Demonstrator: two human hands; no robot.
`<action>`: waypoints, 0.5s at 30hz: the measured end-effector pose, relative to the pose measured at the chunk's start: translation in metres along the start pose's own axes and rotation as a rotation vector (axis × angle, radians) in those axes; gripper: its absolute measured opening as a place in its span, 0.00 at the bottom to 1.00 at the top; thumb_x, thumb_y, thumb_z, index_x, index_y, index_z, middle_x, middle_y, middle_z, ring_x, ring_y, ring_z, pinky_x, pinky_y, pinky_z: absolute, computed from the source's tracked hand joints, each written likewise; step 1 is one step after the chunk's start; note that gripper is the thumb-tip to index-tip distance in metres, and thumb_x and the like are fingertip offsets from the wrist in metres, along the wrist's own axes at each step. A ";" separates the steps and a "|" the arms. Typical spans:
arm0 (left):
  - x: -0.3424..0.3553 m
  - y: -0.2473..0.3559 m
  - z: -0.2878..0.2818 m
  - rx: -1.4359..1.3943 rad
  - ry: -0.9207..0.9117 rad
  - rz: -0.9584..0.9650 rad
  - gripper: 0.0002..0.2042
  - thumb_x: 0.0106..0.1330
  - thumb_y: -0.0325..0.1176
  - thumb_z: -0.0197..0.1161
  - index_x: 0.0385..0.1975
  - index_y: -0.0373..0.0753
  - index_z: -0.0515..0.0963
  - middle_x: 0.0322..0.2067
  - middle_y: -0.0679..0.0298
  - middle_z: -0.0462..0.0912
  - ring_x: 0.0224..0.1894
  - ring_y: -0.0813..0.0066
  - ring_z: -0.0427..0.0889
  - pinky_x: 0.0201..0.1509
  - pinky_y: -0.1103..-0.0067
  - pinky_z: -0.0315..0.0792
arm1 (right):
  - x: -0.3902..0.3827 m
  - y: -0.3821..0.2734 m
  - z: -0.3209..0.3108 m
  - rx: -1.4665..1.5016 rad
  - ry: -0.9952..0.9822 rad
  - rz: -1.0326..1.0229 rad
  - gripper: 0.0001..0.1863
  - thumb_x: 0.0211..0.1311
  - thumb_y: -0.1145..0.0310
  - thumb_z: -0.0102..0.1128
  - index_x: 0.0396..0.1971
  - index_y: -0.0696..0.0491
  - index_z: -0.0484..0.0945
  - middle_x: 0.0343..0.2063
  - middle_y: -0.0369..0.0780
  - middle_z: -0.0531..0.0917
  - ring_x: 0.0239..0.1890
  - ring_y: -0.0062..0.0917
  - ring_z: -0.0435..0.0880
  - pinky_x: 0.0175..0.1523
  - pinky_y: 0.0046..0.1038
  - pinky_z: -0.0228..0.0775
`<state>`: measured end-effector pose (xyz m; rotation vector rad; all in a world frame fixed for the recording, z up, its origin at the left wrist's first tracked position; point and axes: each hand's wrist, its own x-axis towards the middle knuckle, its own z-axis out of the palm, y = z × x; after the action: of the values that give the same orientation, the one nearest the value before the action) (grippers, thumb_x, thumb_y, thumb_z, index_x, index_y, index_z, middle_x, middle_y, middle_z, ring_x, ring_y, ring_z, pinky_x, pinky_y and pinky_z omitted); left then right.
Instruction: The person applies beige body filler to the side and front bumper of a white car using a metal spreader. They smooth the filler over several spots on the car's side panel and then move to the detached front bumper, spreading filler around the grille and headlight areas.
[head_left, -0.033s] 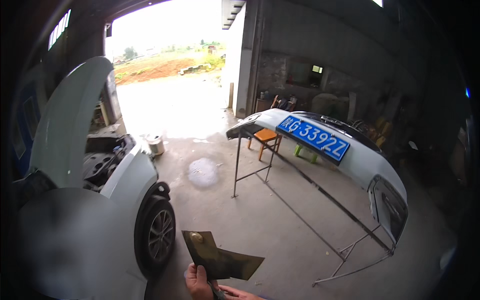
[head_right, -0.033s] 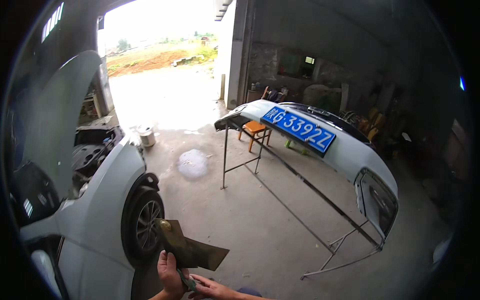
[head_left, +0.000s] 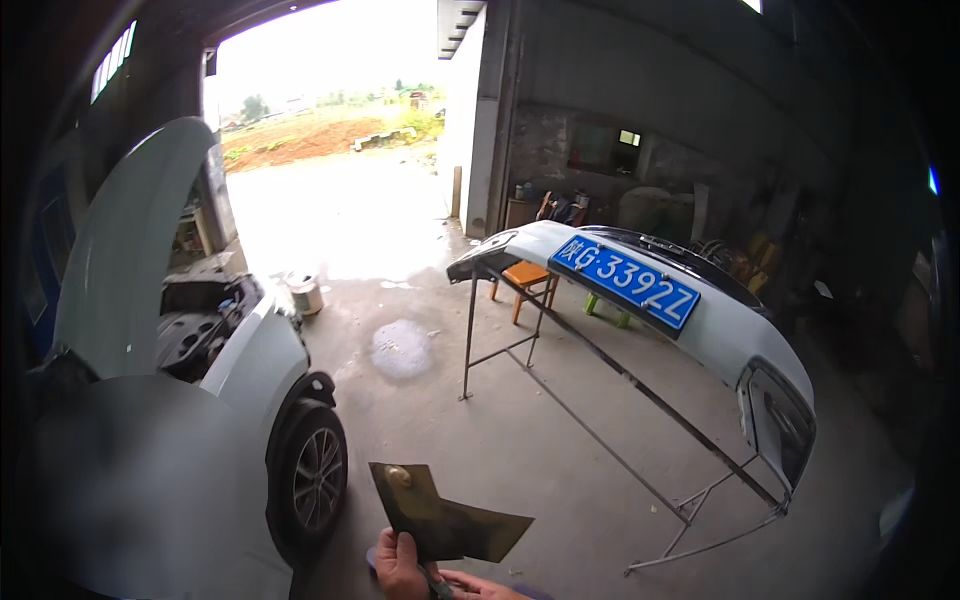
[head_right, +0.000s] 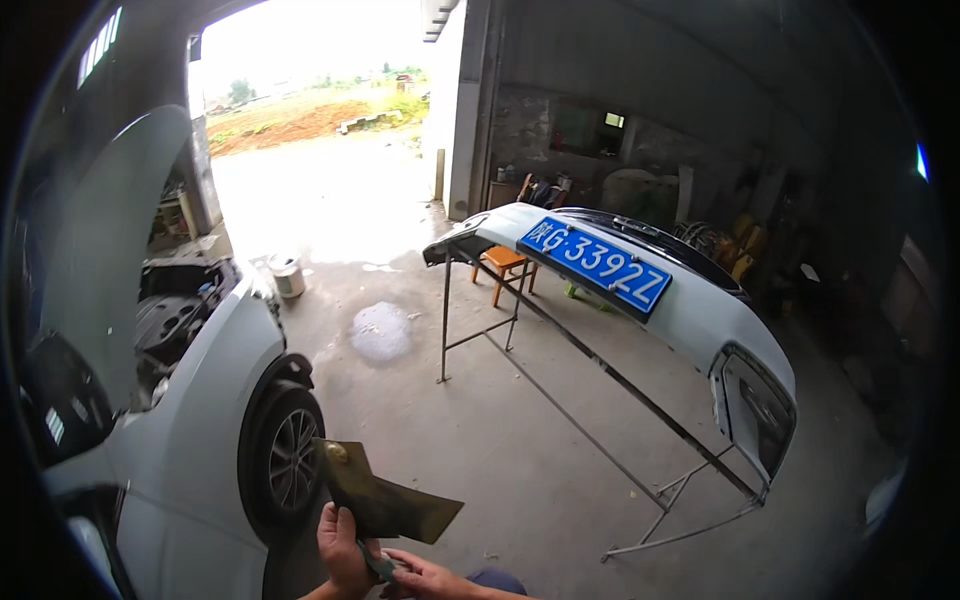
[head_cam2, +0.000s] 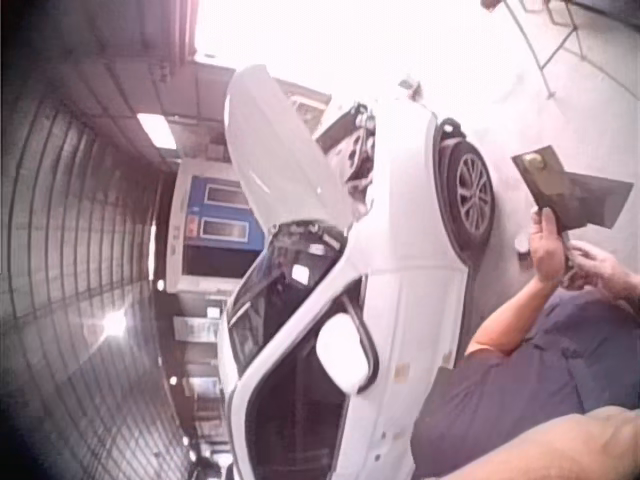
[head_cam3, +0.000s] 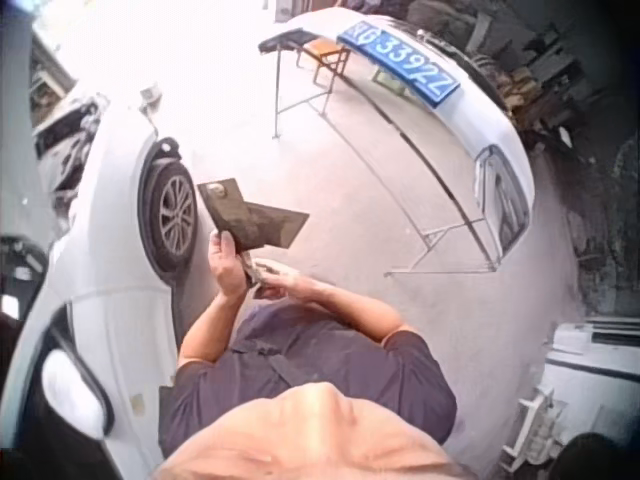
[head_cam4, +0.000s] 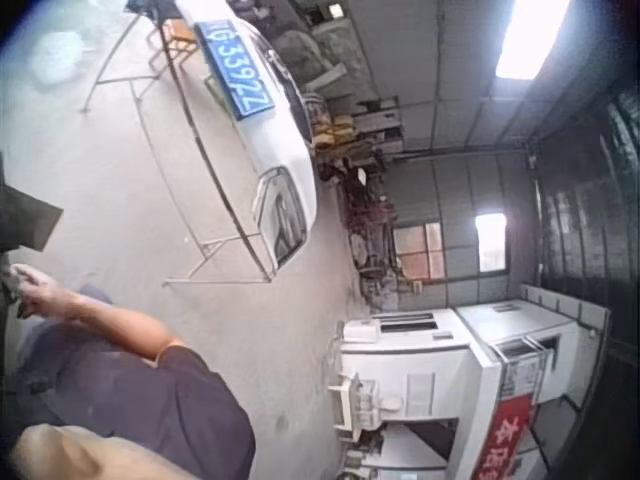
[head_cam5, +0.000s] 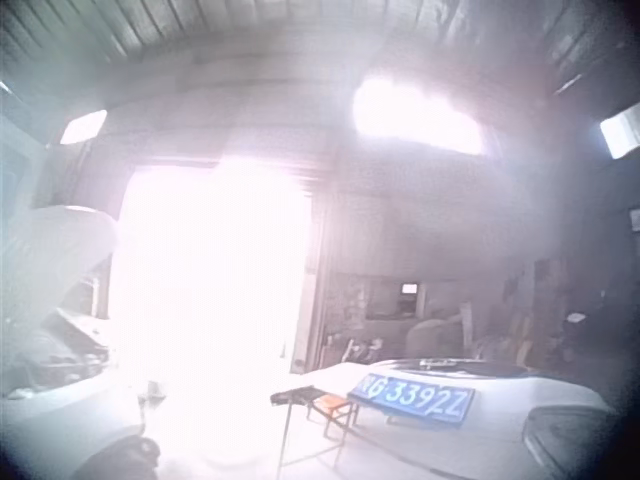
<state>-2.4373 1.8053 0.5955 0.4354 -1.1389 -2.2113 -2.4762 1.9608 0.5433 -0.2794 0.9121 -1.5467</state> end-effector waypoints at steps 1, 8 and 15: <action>0.029 -0.003 0.009 0.034 -0.074 -0.029 0.08 0.80 0.35 0.48 0.46 0.40 0.72 0.32 0.62 0.83 0.17 0.78 0.73 0.16 0.83 0.65 | 0.021 -0.009 -0.023 0.013 0.038 -0.060 0.31 0.74 0.54 0.56 0.72 0.47 0.62 0.56 0.39 0.78 0.52 0.27 0.81 0.58 0.40 0.75; 0.227 -0.024 0.076 0.080 0.289 0.083 0.09 0.80 0.37 0.50 0.50 0.41 0.71 0.34 0.64 0.83 0.22 0.78 0.76 0.18 0.82 0.67 | 0.100 -0.192 -0.109 0.151 0.458 -0.422 0.07 0.71 0.71 0.62 0.41 0.59 0.83 0.38 0.38 0.86 0.43 0.21 0.83 0.55 0.27 0.75; 0.408 -0.003 0.079 0.255 0.253 0.234 0.07 0.79 0.39 0.52 0.44 0.43 0.74 0.35 0.67 0.84 0.29 0.78 0.80 0.26 0.82 0.71 | 0.189 -0.376 -0.231 0.342 0.373 -0.568 0.08 0.71 0.70 0.60 0.42 0.57 0.82 0.36 0.38 0.87 0.40 0.25 0.86 0.51 0.32 0.79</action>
<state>-2.7919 1.5914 0.6333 0.6341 -1.2664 -1.7620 -2.9413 1.8492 0.5865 0.0067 0.8715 -2.3038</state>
